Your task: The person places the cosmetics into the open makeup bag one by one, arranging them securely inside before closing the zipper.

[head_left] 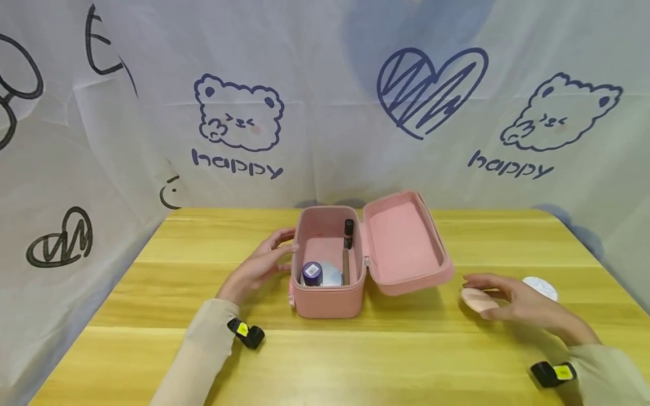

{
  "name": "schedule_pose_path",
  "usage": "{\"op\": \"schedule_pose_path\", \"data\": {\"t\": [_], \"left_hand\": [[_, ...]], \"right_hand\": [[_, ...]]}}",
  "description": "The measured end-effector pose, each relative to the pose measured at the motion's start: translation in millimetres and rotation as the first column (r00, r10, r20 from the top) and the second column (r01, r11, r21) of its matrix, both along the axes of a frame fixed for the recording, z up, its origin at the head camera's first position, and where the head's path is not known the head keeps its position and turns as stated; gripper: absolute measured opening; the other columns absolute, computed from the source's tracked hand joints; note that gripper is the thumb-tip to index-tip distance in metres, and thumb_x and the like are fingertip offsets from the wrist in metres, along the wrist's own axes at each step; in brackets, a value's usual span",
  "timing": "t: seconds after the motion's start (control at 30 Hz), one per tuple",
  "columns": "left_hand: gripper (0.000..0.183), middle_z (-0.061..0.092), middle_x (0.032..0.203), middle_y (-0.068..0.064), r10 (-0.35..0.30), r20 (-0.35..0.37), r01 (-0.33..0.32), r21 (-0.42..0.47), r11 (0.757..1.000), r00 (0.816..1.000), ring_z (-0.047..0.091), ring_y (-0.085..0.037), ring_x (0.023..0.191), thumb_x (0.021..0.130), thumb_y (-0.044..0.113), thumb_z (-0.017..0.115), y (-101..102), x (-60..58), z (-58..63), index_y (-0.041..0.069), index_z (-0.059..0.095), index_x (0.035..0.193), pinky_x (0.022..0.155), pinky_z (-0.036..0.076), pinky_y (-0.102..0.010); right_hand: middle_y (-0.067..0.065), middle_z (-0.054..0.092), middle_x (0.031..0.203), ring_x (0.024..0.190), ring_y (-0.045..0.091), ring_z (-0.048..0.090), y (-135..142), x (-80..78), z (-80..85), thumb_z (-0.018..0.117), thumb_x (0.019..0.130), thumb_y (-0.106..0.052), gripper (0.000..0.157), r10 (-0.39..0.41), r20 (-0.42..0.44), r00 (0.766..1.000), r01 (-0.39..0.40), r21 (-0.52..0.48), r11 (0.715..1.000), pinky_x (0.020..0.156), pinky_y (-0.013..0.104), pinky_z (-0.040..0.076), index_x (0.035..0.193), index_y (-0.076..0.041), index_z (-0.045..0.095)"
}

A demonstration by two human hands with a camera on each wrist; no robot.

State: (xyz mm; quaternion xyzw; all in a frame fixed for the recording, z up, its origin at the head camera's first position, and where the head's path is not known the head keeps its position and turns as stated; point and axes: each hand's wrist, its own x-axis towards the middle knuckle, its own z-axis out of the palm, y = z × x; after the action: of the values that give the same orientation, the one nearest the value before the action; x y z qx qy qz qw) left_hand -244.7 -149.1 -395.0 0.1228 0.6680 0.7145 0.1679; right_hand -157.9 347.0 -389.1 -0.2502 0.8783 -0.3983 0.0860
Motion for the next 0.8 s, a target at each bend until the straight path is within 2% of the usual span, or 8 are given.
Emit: {"op": "schedule_pose_path", "data": {"t": [0.23,0.37,0.5,0.67,0.8], "left_hand": [[0.06,0.024,0.152,-0.017,0.012,0.012,-0.012,0.001,1.0,1.0,0.035,-0.038,0.132,0.098,0.016,0.054,0,1.8,2.1,0.002,0.026,0.149,0.099,0.044,-0.049],[0.062,0.024,0.152,-0.017,0.013,0.01,-0.013,0.001,1.0,1.0,0.035,-0.038,0.132,0.097,0.017,0.055,1,0.3,5.6,0.002,0.026,0.149,0.099,0.044,-0.05],[0.061,0.024,0.152,-0.018,0.017,0.004,-0.017,-0.006,1.0,1.0,0.036,-0.039,0.132,0.097,0.017,0.054,2,-0.9,7.5,0.002,0.026,0.149,0.098,0.044,-0.05],[0.06,0.023,0.152,-0.018,-0.001,0.008,0.001,-0.012,1.0,1.0,0.034,-0.039,0.133,0.098,0.016,0.053,3,-0.3,4.9,0.002,0.025,0.149,0.098,0.045,-0.049],[0.059,0.023,0.152,-0.018,0.006,-0.001,-0.006,-0.013,1.0,1.0,0.035,-0.039,0.132,0.098,0.015,0.052,2,0.2,3.0,0.001,0.025,0.149,0.097,0.046,-0.048]], "right_hand": [[0.018,0.057,0.128,0.109,-0.004,0.05,-5,0.6,1.6,0.075,0.083,-0.012,0.061,-0.015,0.019,1.0,0.014,0.028,1.0,0.084,0.017,0.044,0.136,0.003,0.05],[0.016,0.058,0.127,0.109,-0.003,0.05,-7,0.0,5.0,0.076,0.082,-0.012,0.06,-0.034,-0.013,0.999,0.035,0.039,0.999,0.085,0.017,0.044,0.135,0.002,0.051],[0.012,0.059,0.126,0.108,-0.004,0.051,-5,0.3,8.8,0.076,0.081,-0.01,0.059,-0.046,-0.058,0.997,0.047,0.029,0.998,0.086,0.015,0.044,0.134,0.002,0.052],[-0.001,0.059,0.127,0.107,-0.005,0.052,3,5.2,13.6,0.077,0.081,-0.011,0.06,-0.085,-0.077,0.993,0.088,0.026,0.996,0.085,0.013,0.044,0.134,0.002,0.052],[0.008,0.058,0.128,0.105,-0.004,0.052,6,2.4,19.4,0.077,0.081,-0.01,0.062,-0.111,-0.076,0.991,0.113,0.029,0.993,0.084,0.013,0.044,0.136,0.002,0.05]]}}
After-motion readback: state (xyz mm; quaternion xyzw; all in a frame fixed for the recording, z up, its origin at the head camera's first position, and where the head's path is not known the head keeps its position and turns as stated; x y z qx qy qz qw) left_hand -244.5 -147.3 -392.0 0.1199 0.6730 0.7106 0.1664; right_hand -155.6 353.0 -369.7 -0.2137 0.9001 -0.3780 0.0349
